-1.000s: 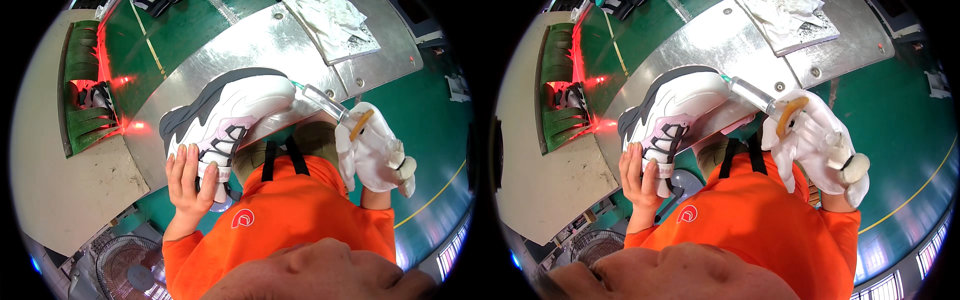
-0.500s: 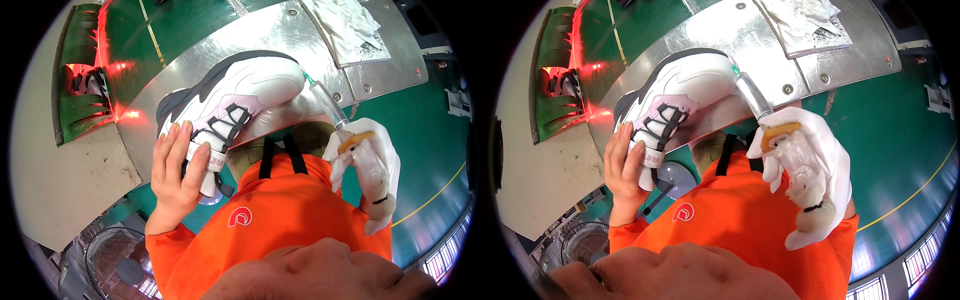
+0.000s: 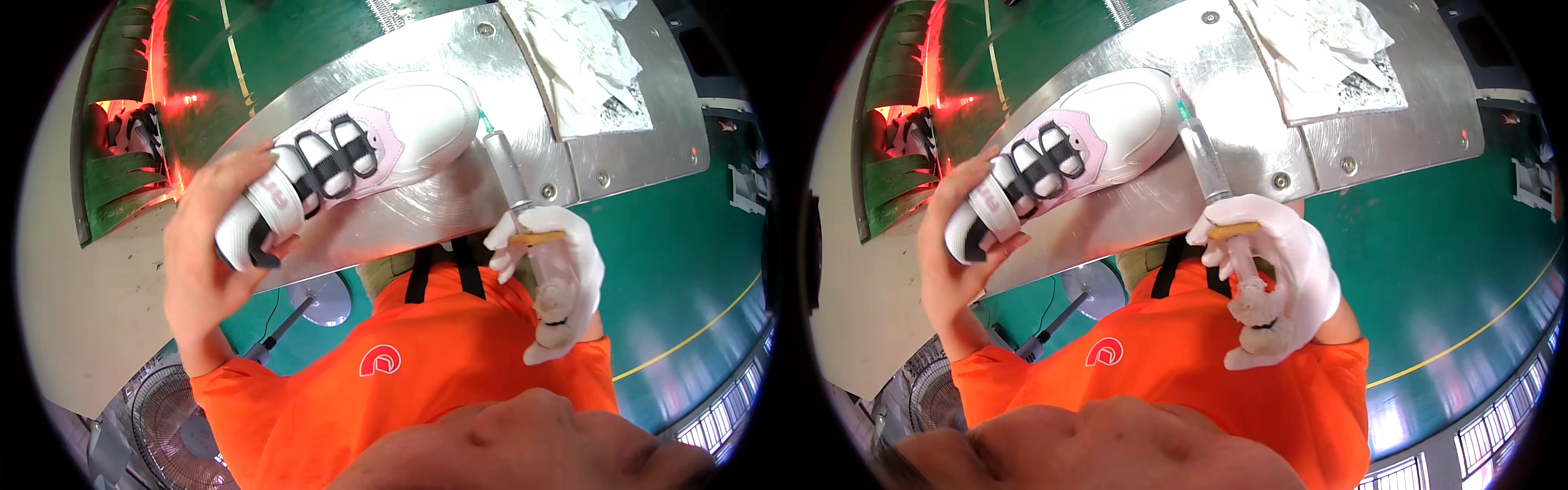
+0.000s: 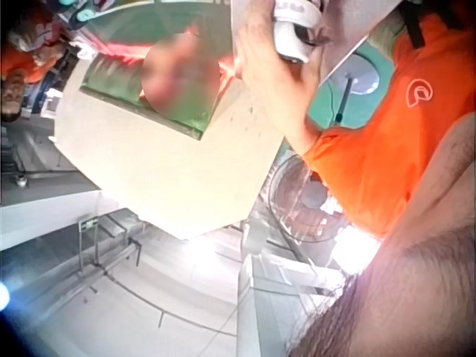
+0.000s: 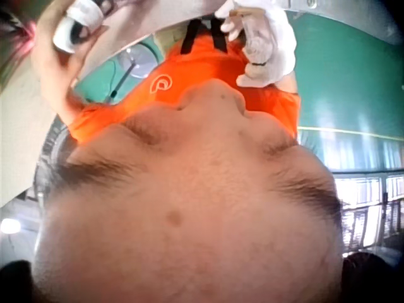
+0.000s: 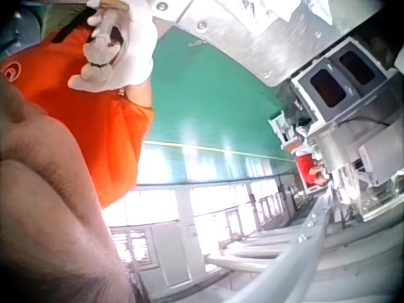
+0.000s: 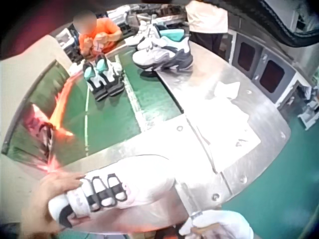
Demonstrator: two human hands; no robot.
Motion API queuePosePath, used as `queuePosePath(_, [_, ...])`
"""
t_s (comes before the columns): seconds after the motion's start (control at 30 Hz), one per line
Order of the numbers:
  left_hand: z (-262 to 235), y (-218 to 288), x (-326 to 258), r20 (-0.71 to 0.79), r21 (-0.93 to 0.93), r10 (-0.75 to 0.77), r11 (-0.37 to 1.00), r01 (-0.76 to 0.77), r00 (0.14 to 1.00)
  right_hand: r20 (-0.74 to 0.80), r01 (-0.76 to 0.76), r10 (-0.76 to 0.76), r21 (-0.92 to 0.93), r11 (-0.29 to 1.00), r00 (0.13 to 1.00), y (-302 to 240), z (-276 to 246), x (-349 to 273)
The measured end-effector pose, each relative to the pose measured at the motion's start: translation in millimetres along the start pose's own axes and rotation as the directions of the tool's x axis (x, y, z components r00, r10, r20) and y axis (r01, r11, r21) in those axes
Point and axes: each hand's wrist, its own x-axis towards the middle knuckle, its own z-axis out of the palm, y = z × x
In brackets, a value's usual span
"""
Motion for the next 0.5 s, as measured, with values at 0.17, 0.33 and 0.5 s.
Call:
queuePosePath(0.17, [-8, -20, 28, 0.092, -0.182, -0.066, 0.98, 0.082, 0.994, -0.03, -0.026, 0.026, 0.01, 1.0, 0.999, 29, -6, -4])
queuePosePath(0.33, [-39, -30, 55, 0.442, -0.357, -0.044, 0.907, 0.221, 0.896, -0.07, 0.045, -0.046, -0.019, 0.999, 0.996, 39, -3, -6])
queuePosePath(0.5, [-47, -42, 126, 0.598, -0.353, 0.079, 0.92, 0.173, 0.798, -0.084, 0.068, -0.069, -0.015, 0.998, 0.994, 46, -2, -11])
